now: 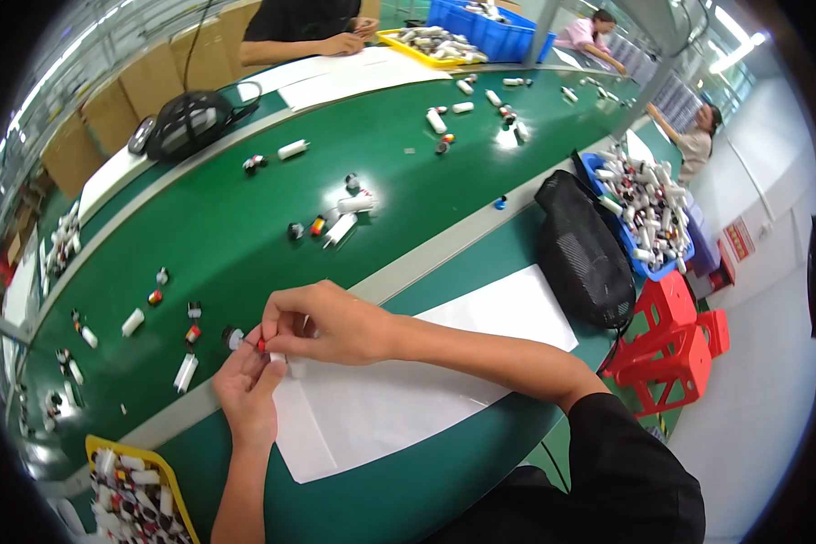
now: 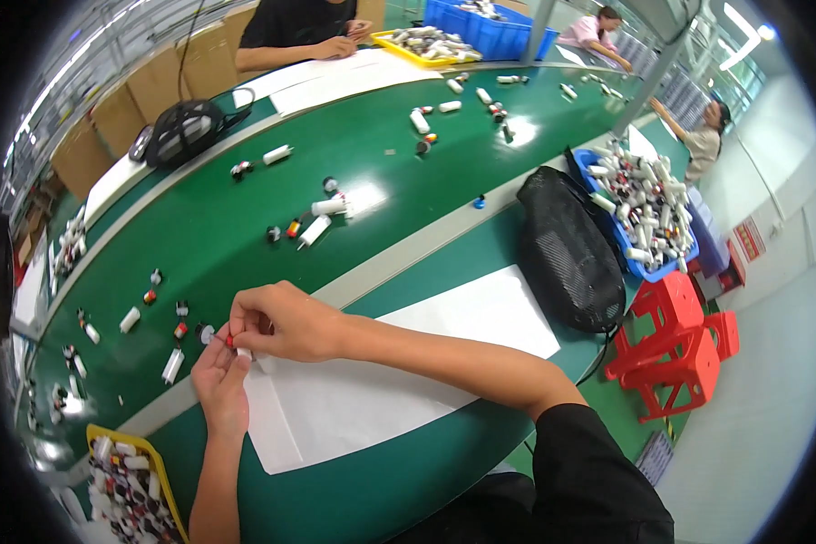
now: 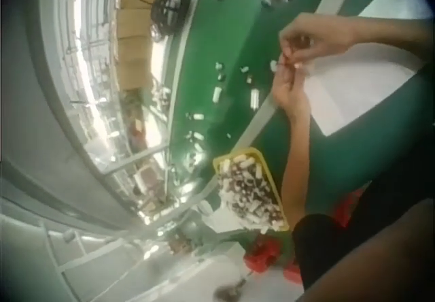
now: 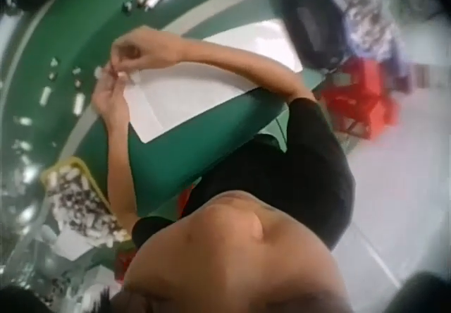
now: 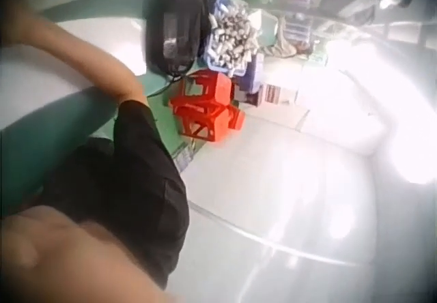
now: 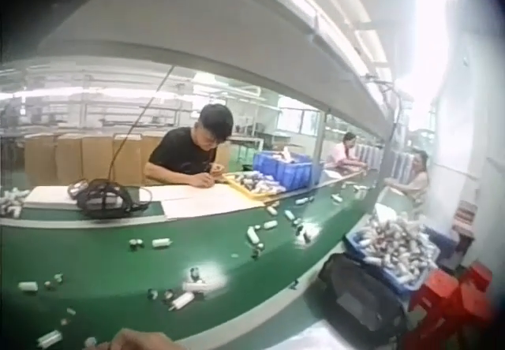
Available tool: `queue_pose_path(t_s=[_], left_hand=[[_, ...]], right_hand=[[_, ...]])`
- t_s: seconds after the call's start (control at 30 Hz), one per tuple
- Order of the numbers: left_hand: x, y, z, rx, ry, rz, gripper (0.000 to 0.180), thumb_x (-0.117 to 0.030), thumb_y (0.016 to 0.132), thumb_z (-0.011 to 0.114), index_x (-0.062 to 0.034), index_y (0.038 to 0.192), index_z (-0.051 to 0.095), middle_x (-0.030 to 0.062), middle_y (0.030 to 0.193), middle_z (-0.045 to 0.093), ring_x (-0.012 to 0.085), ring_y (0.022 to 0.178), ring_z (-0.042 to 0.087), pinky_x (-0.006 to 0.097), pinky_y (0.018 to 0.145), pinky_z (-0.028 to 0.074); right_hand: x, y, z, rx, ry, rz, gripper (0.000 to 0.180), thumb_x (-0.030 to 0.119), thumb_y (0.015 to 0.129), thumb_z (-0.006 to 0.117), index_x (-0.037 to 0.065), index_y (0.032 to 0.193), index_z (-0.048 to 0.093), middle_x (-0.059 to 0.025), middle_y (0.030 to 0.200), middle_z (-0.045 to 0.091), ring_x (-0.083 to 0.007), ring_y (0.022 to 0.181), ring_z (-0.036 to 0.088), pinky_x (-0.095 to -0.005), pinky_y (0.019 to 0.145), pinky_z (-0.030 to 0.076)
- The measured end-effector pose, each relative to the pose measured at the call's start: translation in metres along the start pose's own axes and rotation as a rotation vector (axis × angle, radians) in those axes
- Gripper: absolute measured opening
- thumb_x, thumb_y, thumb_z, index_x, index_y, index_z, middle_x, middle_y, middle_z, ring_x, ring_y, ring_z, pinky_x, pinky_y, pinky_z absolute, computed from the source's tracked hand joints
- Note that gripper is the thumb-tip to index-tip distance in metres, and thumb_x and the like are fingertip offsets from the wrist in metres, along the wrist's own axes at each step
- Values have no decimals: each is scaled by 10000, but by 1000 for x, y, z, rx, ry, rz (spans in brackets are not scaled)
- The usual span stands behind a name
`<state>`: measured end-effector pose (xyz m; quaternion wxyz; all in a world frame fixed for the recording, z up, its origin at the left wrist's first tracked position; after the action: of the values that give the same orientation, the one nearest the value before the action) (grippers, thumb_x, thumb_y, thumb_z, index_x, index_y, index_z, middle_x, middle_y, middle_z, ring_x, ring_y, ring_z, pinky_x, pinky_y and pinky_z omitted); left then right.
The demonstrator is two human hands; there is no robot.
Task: The person assembles small plastic valve or connector components by hand at a factory workbench, combining plastic components and o-rings from bins into connectors.
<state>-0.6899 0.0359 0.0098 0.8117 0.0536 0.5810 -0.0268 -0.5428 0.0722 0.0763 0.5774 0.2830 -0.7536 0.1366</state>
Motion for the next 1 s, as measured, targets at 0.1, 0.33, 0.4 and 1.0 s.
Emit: queue_pose_path(t_s=[0.1, 0.33, 0.4, 1.0], left_hand=[[-5, -1, 2, -30, 8, 5, 457, 97, 840, 656, 136, 1279, 535, 155, 1187, 640, 176, 1079, 631, 281, 955, 482], [-37, -16, 9, -55, 403, 162, 343, 65, 827, 691, 132, 1157, 625, 236, 1246, 616, 203, 1040, 648, 289, 907, 517], [-55, -23, 18, -19, 467, 244, 326, 27, 807, 720, 107, 1117, 662, 252, 1282, 587, 225, 1031, 653, 315, 914, 517], [1, -41, 147, 953, 1293, 267, 654, -434, 767, 791, -106, 1308, 626, 221, 1471, 451, 413, 1397, 364, 605, 1139, 210]], right_hand=[[-5, -3, -6, 4, 71, 36, 200, 174, 908, 685, -4, 945, 600, -51, 783, 642, -120, 708, 606, -288, 653, 507], [-27, -19, 7, 407, 546, 493, 384, 405, 898, 716, 30, 981, 710, -4, 851, 639, -85, 770, 585, -248, 675, 511], [-11, -26, 8, 461, 672, 429, 365, 429, 891, 717, 73, 963, 752, 3, 891, 663, -73, 813, 589, -241, 695, 512], [-56, -208, -540, -1023, -1337, 393, 631, 391, 791, 761, 18, 1266, 578, -247, 1176, 633, -414, 1116, 586, -469, 992, 445]])
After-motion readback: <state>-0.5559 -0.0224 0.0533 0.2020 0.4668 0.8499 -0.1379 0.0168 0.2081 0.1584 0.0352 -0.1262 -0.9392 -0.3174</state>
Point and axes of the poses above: each hand's wrist, its own y-axis towards the middle knuckle, its own z-axis out of the palm, x = y × z, the point moved 6 cm from there along y, towards the middle knuckle
